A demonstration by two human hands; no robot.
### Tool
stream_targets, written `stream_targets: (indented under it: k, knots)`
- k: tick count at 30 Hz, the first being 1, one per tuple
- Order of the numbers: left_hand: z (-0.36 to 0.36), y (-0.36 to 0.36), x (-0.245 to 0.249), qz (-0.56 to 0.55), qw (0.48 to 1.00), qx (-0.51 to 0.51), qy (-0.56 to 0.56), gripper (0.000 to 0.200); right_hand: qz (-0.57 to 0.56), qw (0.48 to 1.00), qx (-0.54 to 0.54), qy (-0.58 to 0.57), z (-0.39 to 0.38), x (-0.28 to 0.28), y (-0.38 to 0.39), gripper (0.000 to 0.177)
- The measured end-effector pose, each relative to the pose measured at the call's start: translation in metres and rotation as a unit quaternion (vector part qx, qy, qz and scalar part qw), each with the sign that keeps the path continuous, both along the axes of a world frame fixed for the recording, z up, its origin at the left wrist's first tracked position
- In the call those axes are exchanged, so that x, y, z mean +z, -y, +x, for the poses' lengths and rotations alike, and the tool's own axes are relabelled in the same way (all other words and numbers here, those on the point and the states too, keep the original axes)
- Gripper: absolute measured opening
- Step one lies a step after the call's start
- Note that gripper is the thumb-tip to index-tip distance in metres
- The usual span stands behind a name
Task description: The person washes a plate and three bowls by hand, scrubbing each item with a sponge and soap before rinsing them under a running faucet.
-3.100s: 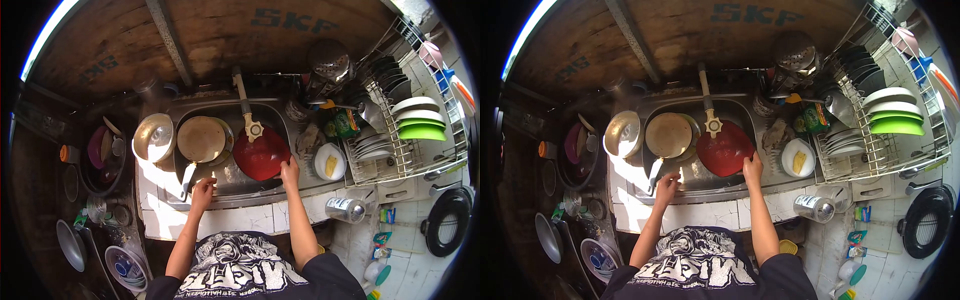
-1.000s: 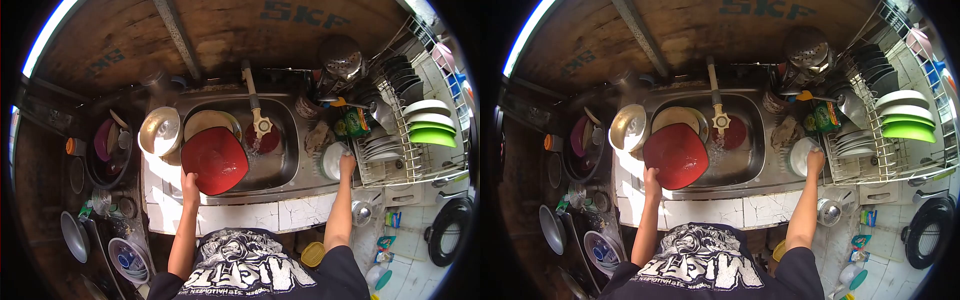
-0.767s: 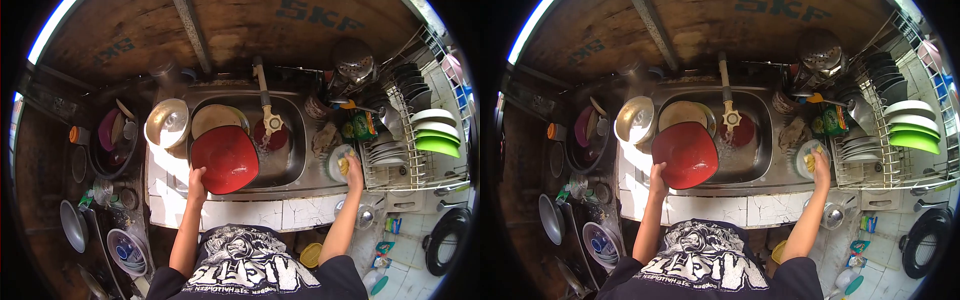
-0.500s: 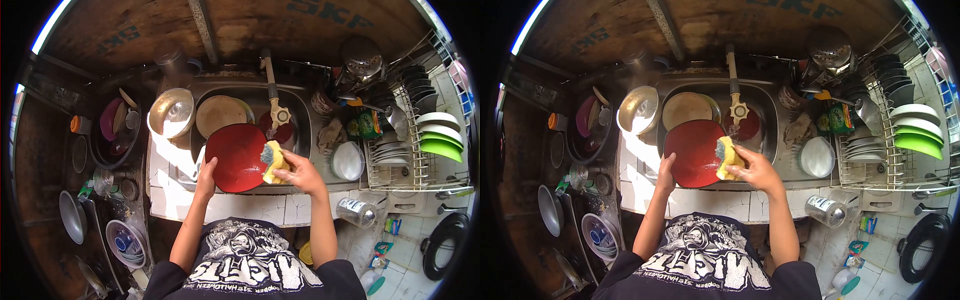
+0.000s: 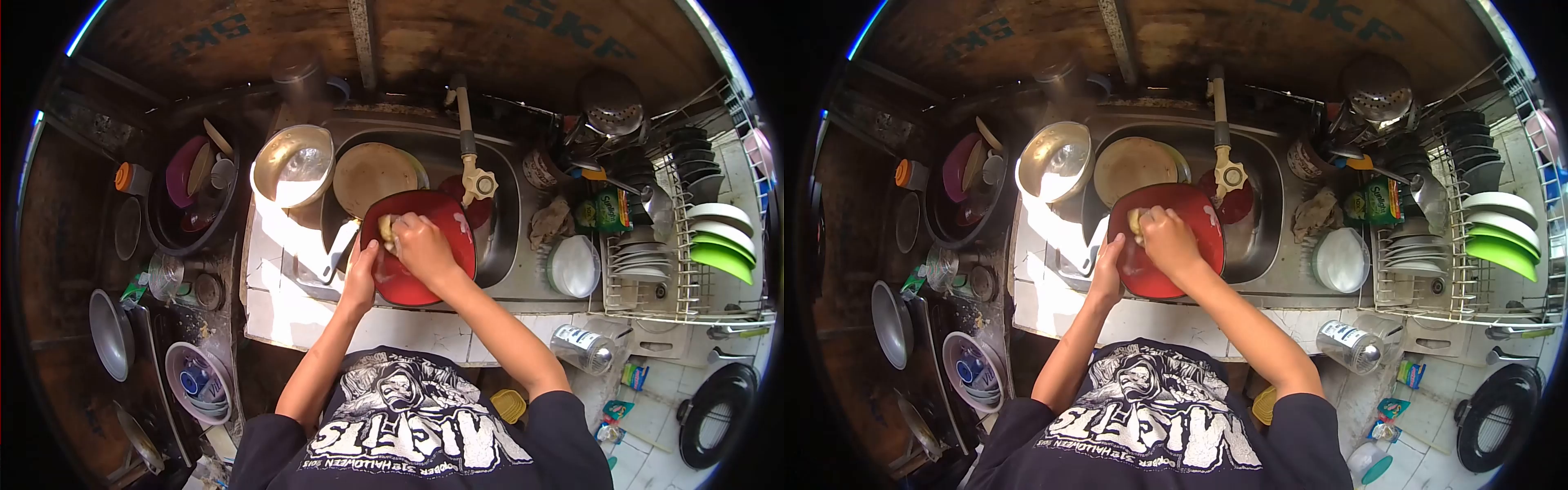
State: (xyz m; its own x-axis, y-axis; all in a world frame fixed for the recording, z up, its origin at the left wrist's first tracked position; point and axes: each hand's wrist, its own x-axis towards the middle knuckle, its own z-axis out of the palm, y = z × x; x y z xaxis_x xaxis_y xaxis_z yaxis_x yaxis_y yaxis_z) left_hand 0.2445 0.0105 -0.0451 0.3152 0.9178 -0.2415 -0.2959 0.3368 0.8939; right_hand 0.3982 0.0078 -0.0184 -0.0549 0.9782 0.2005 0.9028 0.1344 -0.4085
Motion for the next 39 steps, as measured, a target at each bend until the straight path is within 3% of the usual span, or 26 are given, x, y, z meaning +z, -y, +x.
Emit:
stream_targets:
  k: [2, 4, 5, 6, 7, 10, 13, 14, 15, 18, 21, 24, 25, 27, 29, 31, 33, 35, 39]
  knots:
    - [-0.004, -0.003, 0.011, -0.033, 0.999, 0.012, 0.031, 0.042, 0.021, 0.994, -0.071, 0.084, 0.012, 0.004, -0.008, 0.010]
    - [-0.011, -0.011, 0.016, -0.062, 0.994, 0.020, 0.084, 0.045, -0.115, 0.992, 0.044, 0.029, 0.008, 0.010, 0.011, 0.011]
    - [-0.008, -0.012, 0.009, -0.043, 0.998, 0.009, 0.049, 0.045, -0.182, 0.977, 0.106, 0.003, 0.005, 0.011, 0.019, 0.011]
    - [-0.004, -0.011, 0.007, -0.028, 1.000, -0.005, 0.011, 0.045, -0.119, 0.980, 0.146, -0.057, -0.010, 0.007, 0.016, 0.011]
    - [-0.001, -0.005, 0.005, -0.017, 0.999, -0.023, -0.028, 0.045, -0.087, 0.992, 0.082, -0.030, -0.011, 0.006, 0.013, 0.011]
    - [-0.008, -0.003, 0.015, -0.048, 0.998, -0.022, 0.039, 0.045, -0.023, 0.995, -0.080, 0.063, 0.010, 0.008, -0.007, 0.012]
    - [-0.012, -0.014, 0.016, -0.068, 0.996, -0.005, 0.061, 0.044, -0.180, 0.982, -0.016, -0.053, -0.005, 0.021, 0.017, 0.015]
    - [-0.009, -0.015, 0.009, -0.071, 0.997, -0.006, 0.038, 0.044, -0.110, 0.979, 0.096, -0.143, -0.015, 0.016, 0.021, 0.018]
    - [-0.005, -0.016, 0.005, -0.074, 0.997, -0.011, 0.016, 0.044, -0.172, 0.970, 0.064, -0.162, -0.027, 0.012, 0.021, 0.022]
    - [0.010, -0.009, 0.010, -0.037, 0.998, -0.025, 0.045, 0.044, -0.071, 0.984, 0.008, -0.165, -0.019, 0.023, -0.014, 0.022]
    - [0.003, -0.011, 0.026, -0.045, 0.996, -0.082, 0.011, 0.053, 0.017, 0.990, 0.010, 0.142, 0.000, 0.036, -0.032, 0.020]
    - [-0.007, -0.017, 0.041, 0.008, 0.996, -0.085, -0.036, 0.064, 0.016, 0.952, -0.061, 0.299, 0.023, 0.043, -0.033, 0.014]
    - [-0.010, -0.017, 0.050, 0.034, 0.995, -0.075, -0.048, 0.067, 0.006, 0.960, -0.034, 0.277, 0.033, 0.045, -0.031, 0.007]
    - [-0.010, -0.018, 0.057, 0.039, 0.996, -0.064, -0.049, 0.065, -0.105, 0.963, 0.044, 0.244, 0.032, 0.053, -0.013, 0.010]
    - [-0.007, -0.021, 0.052, 0.066, 0.995, -0.041, -0.058, 0.064, -0.204, 0.961, 0.178, 0.051, 0.017, 0.058, 0.000, 0.015]
    - [0.002, -0.014, 0.047, 0.102, 0.981, -0.093, -0.138, 0.064, -0.156, 0.975, 0.156, -0.021, -0.001, 0.056, -0.002, 0.022]
    - [-0.005, -0.012, 0.041, 0.084, 0.981, -0.098, -0.142, 0.065, -0.031, 0.998, 0.042, -0.019, 0.009, 0.031, -0.014, 0.027]
    - [-0.014, -0.011, 0.064, 0.027, 0.990, -0.093, -0.097, 0.066, -0.019, 0.995, -0.014, 0.095, 0.025, 0.044, -0.011, 0.018]
    - [-0.010, -0.020, 0.068, 0.022, 0.995, -0.042, -0.082, 0.067, -0.088, 0.987, 0.098, 0.095, -0.006, 0.036, 0.013, 0.013]
